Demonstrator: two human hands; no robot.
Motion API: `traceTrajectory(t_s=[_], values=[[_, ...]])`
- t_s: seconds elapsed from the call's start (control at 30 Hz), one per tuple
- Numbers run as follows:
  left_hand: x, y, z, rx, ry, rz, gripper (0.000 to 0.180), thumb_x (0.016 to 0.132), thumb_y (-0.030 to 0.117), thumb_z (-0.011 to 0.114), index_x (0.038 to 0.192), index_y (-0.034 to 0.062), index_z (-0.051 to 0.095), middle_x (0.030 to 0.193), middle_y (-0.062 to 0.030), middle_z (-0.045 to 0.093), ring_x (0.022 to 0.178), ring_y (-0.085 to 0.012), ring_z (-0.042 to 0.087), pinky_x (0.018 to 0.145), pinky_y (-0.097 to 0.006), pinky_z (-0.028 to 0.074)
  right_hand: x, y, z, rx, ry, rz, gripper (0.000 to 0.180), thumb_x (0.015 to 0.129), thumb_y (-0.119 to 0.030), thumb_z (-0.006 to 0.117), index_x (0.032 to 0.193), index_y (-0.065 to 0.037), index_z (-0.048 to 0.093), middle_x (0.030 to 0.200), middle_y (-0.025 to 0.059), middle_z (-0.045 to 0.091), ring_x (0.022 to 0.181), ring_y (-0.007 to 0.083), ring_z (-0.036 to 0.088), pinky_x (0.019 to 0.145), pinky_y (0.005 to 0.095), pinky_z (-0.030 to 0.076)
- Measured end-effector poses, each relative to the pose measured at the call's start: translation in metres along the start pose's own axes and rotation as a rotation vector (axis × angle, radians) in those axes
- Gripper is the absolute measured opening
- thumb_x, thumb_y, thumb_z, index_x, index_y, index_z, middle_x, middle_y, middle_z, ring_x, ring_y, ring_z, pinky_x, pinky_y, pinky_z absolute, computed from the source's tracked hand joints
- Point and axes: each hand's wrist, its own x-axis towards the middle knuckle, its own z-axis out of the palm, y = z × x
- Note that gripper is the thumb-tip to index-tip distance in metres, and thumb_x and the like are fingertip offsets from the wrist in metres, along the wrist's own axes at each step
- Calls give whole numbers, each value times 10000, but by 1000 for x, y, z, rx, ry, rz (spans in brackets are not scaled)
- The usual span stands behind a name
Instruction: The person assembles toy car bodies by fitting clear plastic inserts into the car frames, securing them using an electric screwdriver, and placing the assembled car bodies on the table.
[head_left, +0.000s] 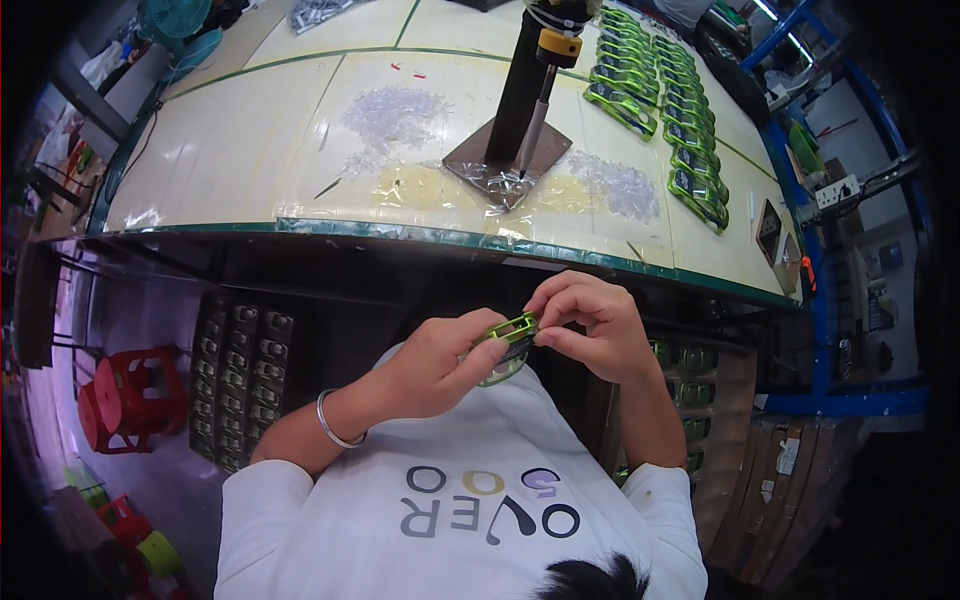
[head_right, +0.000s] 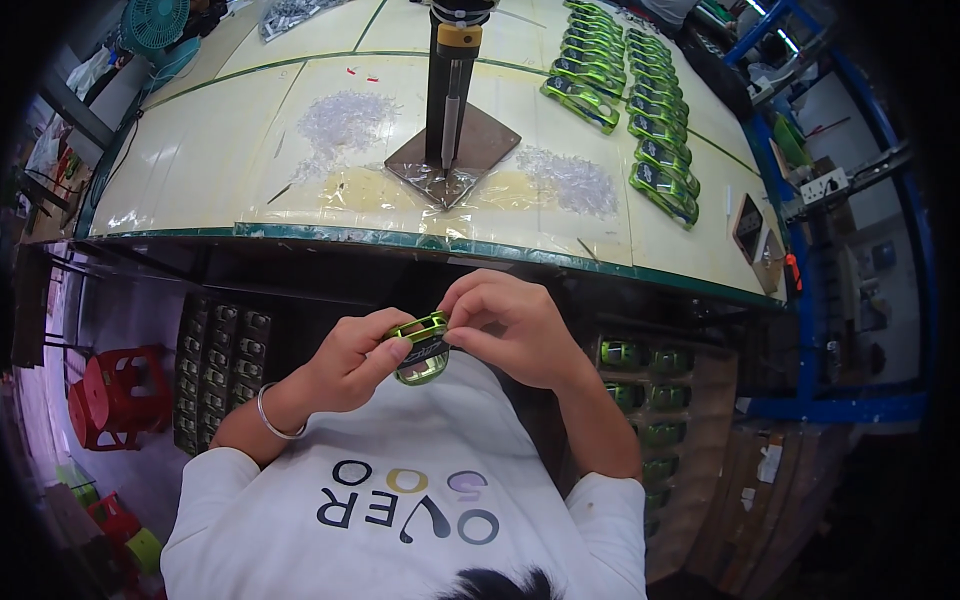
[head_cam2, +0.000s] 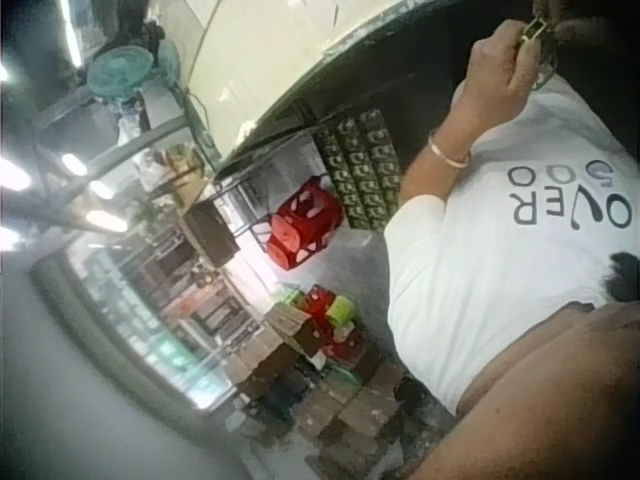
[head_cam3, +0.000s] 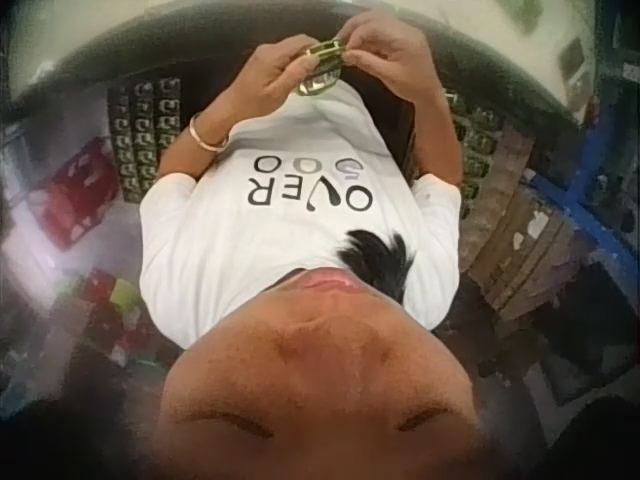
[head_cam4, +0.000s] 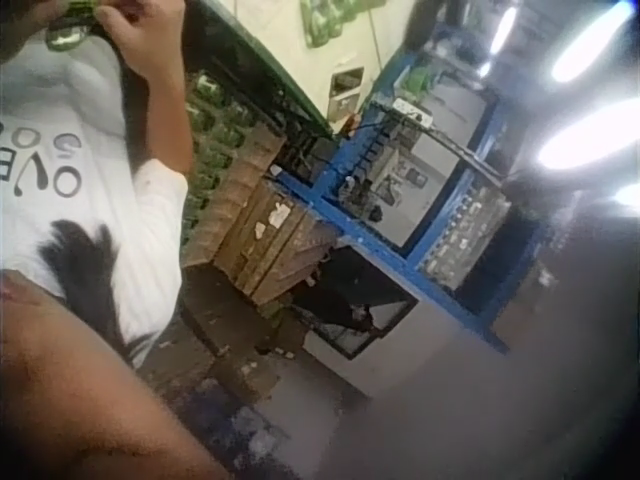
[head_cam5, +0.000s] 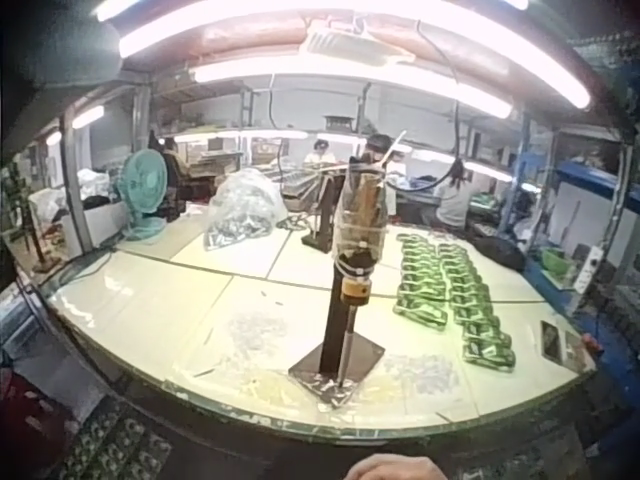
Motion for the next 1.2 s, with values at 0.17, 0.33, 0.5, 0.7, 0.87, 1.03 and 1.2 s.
traceTrajectory(t_s=[0.17,0.33,0.5,0.7,0.87,1.03,1.2], values=[[0,0,-2,76,-114,53,191,846,154,427,932,-7,482,693,-126,528,602,-200,531,562,-291,409,5,20,-9,293,-180,104,150,642,29,637,763,10,550,870,102,520,745,135,526,652,237,449],[1,-7,-6,-52,-47,-29,235,868,173,415,987,-20,477,770,-96,539,688,-152,545,624,-273,423,3,32,17,335,173,143,531,653,-116,677,1103,-25,410,958,85,508,853,142,501,753,266,404],[6,-22,-4,-617,45,6,260,858,147,470,1059,-16,442,910,-51,523,853,-95,518,735,-236,432,-7,31,49,-515,218,-329,715,619,-209,722,1217,-105,345,1161,211,421,906,294,530,744,335,433],[8,-27,-7,-436,178,-40,453,670,114,703,1013,16,424,920,-56,516,855,-102,520,733,-231,435,-4,47,55,-680,300,-474,674,605,-178,726,1188,-235,393,1159,271,390,866,349,534,658,360,468],[23,-38,-24,94,184,327,641,570,295,759,1059,48,427,1038,-89,450,934,-172,456,820,-304,366,-3,52,54,-572,257,-561,662,602,-138,721,1178,-206,401,1157,280,385,892,358,531,677,350,470],[32,-57,-25,-10,49,419,627,593,401,724,1037,55,448,1046,-78,436,977,-185,428,856,-310,337,-15,52,59,-20,181,-372,689,629,-84,687,1222,-176,349,1167,268,388,953,328,513,719,357,464],[34,-58,-12,-650,-1,-16,803,545,363,769,1144,56,330,1100,-76,406,1051,-179,382,907,-322,300,-1,37,60,1231,209,42,710,744,-227,551,1308,-142,128,1162,262,387,920,293,518,720,378,479]])
